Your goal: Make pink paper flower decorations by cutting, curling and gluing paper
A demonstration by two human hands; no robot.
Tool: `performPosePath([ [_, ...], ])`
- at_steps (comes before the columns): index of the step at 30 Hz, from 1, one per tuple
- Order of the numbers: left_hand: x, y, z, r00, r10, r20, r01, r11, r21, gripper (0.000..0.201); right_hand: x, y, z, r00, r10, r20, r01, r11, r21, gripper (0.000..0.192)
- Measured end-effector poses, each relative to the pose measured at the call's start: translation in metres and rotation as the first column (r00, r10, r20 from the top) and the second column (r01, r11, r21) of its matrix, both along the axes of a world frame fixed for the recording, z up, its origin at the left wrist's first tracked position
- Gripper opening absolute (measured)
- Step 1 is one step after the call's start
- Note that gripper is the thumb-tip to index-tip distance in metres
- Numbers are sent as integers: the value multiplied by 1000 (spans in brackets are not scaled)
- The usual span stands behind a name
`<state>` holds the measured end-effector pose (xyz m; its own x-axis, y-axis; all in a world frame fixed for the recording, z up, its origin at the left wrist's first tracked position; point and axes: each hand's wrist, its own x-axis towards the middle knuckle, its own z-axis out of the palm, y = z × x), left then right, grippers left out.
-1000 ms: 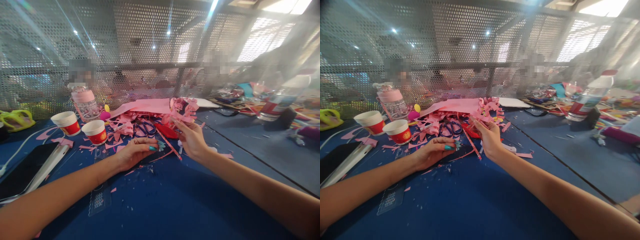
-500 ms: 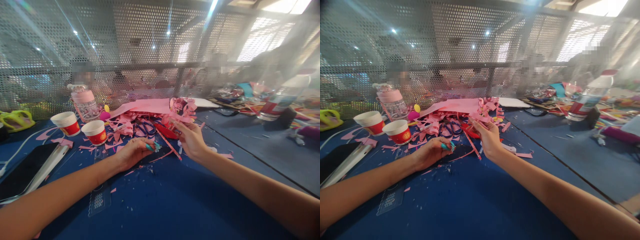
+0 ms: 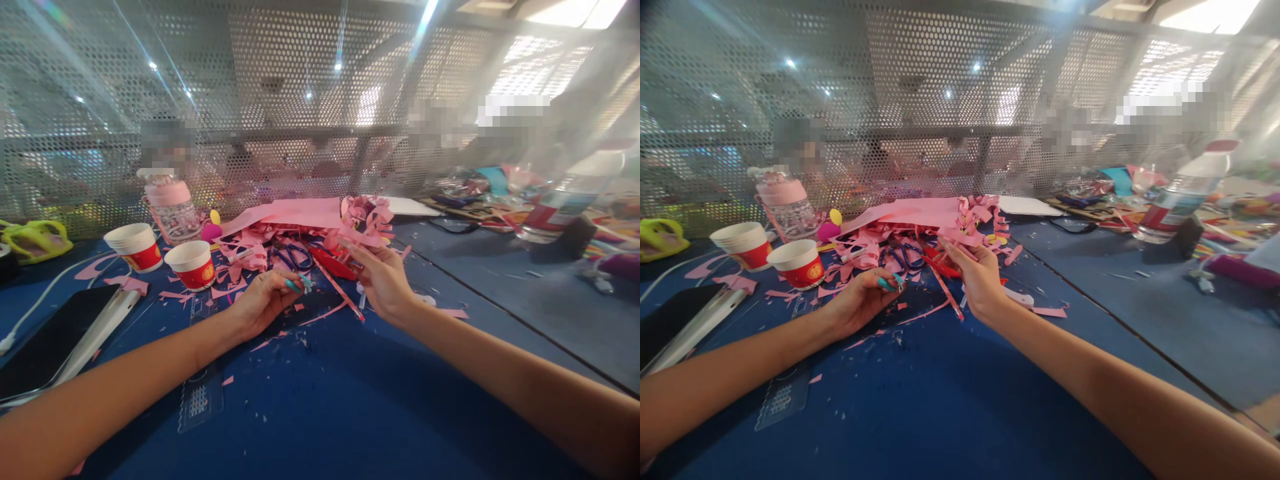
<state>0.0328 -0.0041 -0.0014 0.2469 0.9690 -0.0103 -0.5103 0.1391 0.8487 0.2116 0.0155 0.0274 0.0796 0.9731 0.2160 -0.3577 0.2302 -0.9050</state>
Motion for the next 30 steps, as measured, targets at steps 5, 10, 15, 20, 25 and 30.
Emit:
performPosePath([
  [5, -3, 10, -4, 992, 110, 67, -114, 991, 64, 13, 0, 3, -2, 1000, -11, -5, 11, 1000, 3, 19],
  [10, -6, 14, -7, 994, 111, -14, -108, 980, 167, 37, 1, 4, -3, 1000, -2, 17, 1, 1000, 21, 18],
  [15, -8, 12, -9, 978, 155, -140, -123, 969, 213, 28, 0, 5, -4, 1000, 5, -26, -5, 1000, 1, 18],
  [20, -8, 12, -10, 968, 172, -181, -133, 968, 213, 25, 0, 4, -3, 1000, 2, -20, -2, 1000, -2, 17],
  [25, -7, 12, -11, 972, 147, -185, -102, 966, 236, 19, 1, 5, -5, 1000, -3, -8, 3, 1000, -1, 14],
  [30, -8, 14, -13, 974, 134, -181, -86, 965, 247, 19, 1, 6, -7, 1000, 7, -10, -7, 1000, 10, 17],
])
